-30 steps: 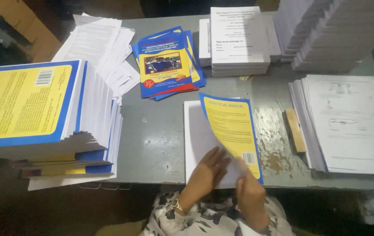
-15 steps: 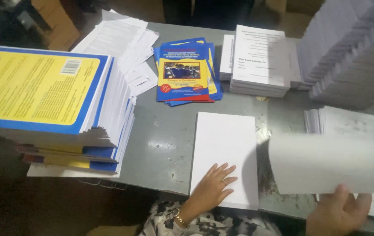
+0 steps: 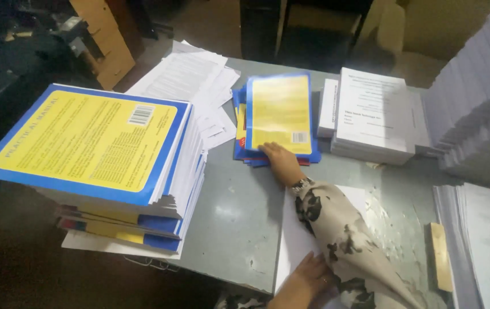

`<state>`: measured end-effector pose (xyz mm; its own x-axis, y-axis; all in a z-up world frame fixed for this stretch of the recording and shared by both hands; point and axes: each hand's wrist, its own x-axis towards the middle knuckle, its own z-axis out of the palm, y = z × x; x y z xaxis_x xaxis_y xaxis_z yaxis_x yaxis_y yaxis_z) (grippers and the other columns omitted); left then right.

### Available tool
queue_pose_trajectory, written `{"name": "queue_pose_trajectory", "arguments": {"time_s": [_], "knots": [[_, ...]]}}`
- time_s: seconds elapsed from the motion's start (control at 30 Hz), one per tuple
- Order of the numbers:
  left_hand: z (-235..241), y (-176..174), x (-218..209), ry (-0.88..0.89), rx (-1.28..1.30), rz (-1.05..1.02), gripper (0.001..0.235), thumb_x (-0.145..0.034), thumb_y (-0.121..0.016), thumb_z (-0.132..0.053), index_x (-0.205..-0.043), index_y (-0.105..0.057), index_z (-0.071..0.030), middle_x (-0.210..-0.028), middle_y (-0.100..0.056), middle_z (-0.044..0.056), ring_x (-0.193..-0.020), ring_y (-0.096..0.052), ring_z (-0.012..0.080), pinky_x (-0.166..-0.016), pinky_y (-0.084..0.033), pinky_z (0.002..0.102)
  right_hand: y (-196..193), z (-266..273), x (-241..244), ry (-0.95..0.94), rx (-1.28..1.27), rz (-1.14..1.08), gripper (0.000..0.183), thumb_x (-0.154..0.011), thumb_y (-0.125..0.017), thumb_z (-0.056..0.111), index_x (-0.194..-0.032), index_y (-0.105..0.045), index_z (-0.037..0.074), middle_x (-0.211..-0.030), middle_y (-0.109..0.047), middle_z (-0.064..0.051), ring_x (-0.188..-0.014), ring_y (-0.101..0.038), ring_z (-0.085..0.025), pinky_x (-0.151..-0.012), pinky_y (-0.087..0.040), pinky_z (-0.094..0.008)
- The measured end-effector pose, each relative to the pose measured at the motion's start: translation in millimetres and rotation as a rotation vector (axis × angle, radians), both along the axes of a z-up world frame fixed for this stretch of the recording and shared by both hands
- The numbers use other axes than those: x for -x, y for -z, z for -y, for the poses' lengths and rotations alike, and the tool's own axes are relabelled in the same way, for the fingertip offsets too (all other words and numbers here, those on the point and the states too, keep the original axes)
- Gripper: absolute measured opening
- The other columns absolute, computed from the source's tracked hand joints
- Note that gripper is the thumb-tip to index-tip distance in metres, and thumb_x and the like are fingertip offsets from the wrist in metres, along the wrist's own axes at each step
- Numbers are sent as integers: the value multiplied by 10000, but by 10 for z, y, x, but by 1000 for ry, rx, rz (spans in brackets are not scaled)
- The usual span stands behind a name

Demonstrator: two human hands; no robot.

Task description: Checking the pages of printed manuals and stacking them into organized piles on a work table.

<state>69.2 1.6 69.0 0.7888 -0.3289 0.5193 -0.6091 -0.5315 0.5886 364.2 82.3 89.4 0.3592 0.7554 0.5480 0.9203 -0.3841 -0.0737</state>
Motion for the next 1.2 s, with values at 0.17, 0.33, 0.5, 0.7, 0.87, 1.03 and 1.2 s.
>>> {"name": "queue_pose_trajectory", "arguments": {"time_s": [0.17, 0.33, 0.5, 0.7, 0.87, 1.03, 1.2], "knots": [[-144, -558, 58, 31, 40, -86, 441, -1028, -539, -248, -1323, -580, 77, -1422, -532, 283, -1368, -434, 456, -1150, -306, 595, 188, 137, 26, -22, 138, -401, 626, -986, -565, 61, -1570, -347, 112, -1658, -231, -239, -1549, -135, -447, -1236, -168, -572], [-109, -493, 72, -53, 136, -206, 362, -838, -499, 26, -1173, -622, 87, -1348, -565, 222, -1320, -466, 375, -1203, -324, 490, -812, 1550, 1548, 75, -57, -611, 557, -1024, -525, 150, -1554, -369, 75, -1604, -416, -145, -1476, -411, -306, -1219, -310, -430], [-141, -234, -35, -146, 1094, -333, 501, -721, -319, 207, -1048, -601, -47, -1134, -719, 150, -1146, -688, 268, -1066, -545, 367, -213, 2541, 2693, 168, -69, -999, 789, -923, -610, 403, -1587, -290, 122, -1681, -301, -68, -1533, -311, -233, -1225, -230, -418], [-374, -633, 96, -261, 1257, -409, 157, -993, -476, -20, -980, -632, -25, -981, -734, 149, -955, -720, 259, -907, -604, 367, 232, 2510, 3183, 77, 201, -133, 531, -1008, -458, 118, -1533, -386, 87, -1617, -353, -174, -1497, -320, -428, -1191, -305, -587], [-595, -819, 316, -361, 1128, -460, 196, -1017, -508, -106, -1012, -690, -34, -1008, -760, 130, -983, -738, 245, -921, -604, 347, 182, 2664, 3051, -55, 285, -130, 1007, -627, -528, -146, -1583, -250, 0, -1635, -311, -202, -1522, -258, -416, -1242, -217, -533], [-1000, -796, 394, -553, 1120, -567, 240, -1011, -471, -127, -1108, -671, -37, -1108, -766, 148, -1066, -734, 258, -980, -590, 357, -309, 2645, 2771, 53, 182, -300, 645, -801, -566, -148, -1416, -475, 23, -1325, -610, -207, -1110, -665, -313, -950, -576, -392], [-1197, -602, 210, -714, 1215, -551, 505, -1046, -364, -365, -1383, -511, -18, -1338, -669, 200, -1265, -644, 303, -1123, -513, 381, -1080, 2968, 2580, 468, 183, -722, 351, -1015, -429, 338, -1336, -534, 245, -1019, -775, -58, -763, -774, -244, -598, -637, -390]]}}
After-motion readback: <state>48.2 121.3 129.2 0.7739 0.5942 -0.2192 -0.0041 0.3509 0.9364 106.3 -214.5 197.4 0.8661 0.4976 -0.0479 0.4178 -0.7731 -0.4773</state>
